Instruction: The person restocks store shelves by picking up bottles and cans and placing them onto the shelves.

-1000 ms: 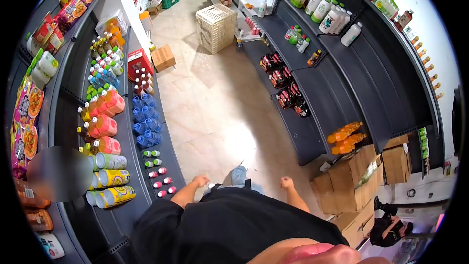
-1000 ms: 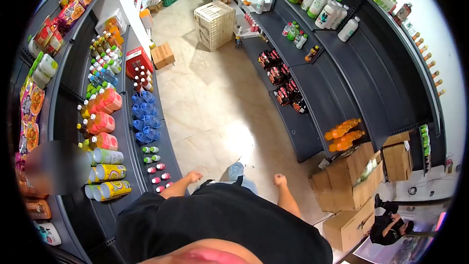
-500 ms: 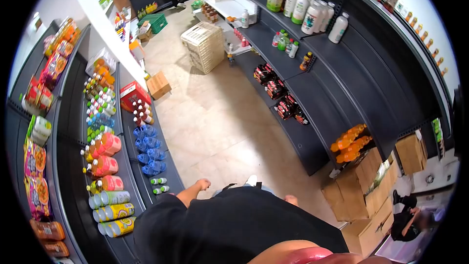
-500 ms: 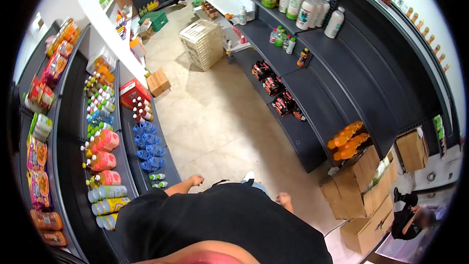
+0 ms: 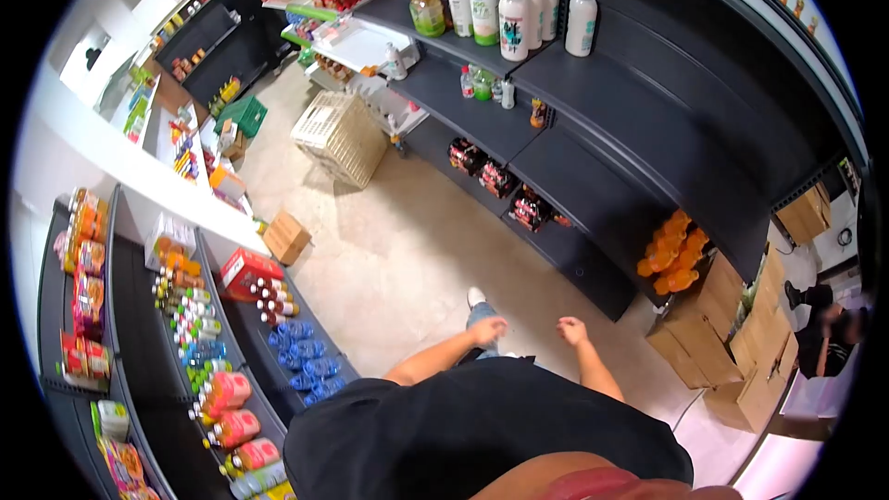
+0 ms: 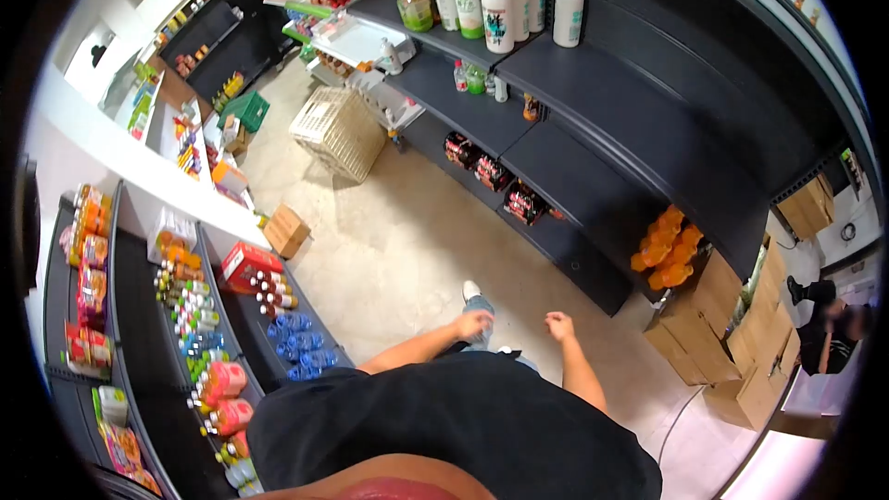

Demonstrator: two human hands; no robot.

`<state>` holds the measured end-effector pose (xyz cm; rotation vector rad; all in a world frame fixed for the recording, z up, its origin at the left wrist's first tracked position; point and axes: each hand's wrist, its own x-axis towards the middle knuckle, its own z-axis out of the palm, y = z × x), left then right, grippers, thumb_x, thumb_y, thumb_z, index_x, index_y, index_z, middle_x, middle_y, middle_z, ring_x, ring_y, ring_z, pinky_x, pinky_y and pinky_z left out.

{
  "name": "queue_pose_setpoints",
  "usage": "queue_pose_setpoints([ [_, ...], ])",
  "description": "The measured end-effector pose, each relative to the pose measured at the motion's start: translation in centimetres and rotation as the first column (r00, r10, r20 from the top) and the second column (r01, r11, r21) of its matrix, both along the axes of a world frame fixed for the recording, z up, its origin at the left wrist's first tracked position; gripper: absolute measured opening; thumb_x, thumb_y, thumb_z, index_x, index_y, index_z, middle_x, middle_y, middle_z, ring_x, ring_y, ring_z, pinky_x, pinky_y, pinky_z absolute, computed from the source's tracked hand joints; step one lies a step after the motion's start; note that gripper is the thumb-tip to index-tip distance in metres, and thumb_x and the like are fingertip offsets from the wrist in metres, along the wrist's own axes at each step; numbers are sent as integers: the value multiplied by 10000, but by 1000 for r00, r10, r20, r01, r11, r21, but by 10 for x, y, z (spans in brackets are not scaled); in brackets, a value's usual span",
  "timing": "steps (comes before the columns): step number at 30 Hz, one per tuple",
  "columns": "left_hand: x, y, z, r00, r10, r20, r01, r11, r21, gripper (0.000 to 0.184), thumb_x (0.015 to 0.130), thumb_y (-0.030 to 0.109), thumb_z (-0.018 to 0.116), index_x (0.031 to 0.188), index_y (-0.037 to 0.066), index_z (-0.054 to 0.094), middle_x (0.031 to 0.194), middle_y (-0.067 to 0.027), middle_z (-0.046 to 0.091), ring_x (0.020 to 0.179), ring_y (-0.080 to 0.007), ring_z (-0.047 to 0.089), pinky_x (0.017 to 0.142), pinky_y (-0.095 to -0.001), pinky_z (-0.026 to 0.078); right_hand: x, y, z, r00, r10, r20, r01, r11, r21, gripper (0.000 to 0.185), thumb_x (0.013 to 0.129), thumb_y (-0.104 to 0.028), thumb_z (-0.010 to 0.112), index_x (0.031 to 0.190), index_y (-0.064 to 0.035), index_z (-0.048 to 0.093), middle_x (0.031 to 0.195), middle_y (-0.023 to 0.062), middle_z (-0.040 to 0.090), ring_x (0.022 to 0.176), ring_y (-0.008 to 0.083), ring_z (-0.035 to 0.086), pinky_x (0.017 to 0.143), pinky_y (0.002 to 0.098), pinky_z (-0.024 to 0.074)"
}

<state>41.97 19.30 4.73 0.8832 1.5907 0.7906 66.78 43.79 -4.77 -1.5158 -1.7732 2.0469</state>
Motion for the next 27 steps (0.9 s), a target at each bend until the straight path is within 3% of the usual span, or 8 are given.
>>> queue_pose_setpoints([
  [2,-1,10,-46,913,-379,-150,406,879,250,325,965,297,616,1235,127,682,1019,-133,736,954,-251,699,882,-404,547,-46,-31,100,971,-208,-116,154,919,-362,176,982,-137,602,1146,-98,655,945,68,718,709,144,676,537,295,484],
  [4,-32,42,-61,680,-689,-252,711,703,-4,363,959,339,598,1253,139,673,1102,-170,735,1060,-313,692,961,-439,520,-85,-42,140,992,-109,-71,77,933,-351,205,991,-157,624,1186,-104,659,1018,65,723,772,136,695,561,271,470],
  [6,-65,70,8,832,-486,-266,472,874,-119,385,921,339,619,1244,141,688,1150,-167,735,1083,-341,691,964,-435,528,-120,-28,170,964,239,-118,-259,946,-197,316,946,-157,703,1249,-74,670,945,47,745,794,155,705,654,307,527],
  [9,-143,89,-24,973,-180,-147,178,984,-22,313,911,306,662,1164,137,735,1109,-114,767,1023,-269,720,930,-378,555,-189,30,209,801,488,-347,-474,871,129,284,959,-106,695,1230,-28,661,927,31,715,842,113,663,786,297,545],
  [15,-291,54,-62,918,370,-144,-397,871,-291,368,1004,391,586,1114,64,715,938,-128,753,744,-200,689,691,-348,585,-343,187,386,822,126,-555,213,836,506,200,929,-29,659,1129,-36,658,964,14,663,887,116,639,819,280,535],
  [18,-330,18,-54,892,312,-327,-432,803,-411,339,922,326,584,1097,86,747,1010,-142,773,940,-265,734,858,-392,569,-395,276,443,808,104,-580,401,623,671,292,915,-42,696,1203,-52,643,1040,43,677,941,154,649,885,313,520],
  [24,-316,-1,-39,761,581,-291,-648,706,-285,289,915,280,573,1032,92,758,924,-121,767,833,-252,728,801,-408,571,-479,445,530,902,111,-417,420,1,908,512,849,-150,737,1337,-89,598,1300,166,621,1185,340,604,1021,439,481],
  [27,-267,6,-38,852,515,-91,-515,797,-316,341,943,254,541,1157,81,741,933,-103,761,790,-250,717,696,-449,583,-512,485,555,928,79,-363,372,-180,911,555,850,-254,748,1360,-114,581,1336,185,615,1236,416,573,1058,483,455],
])
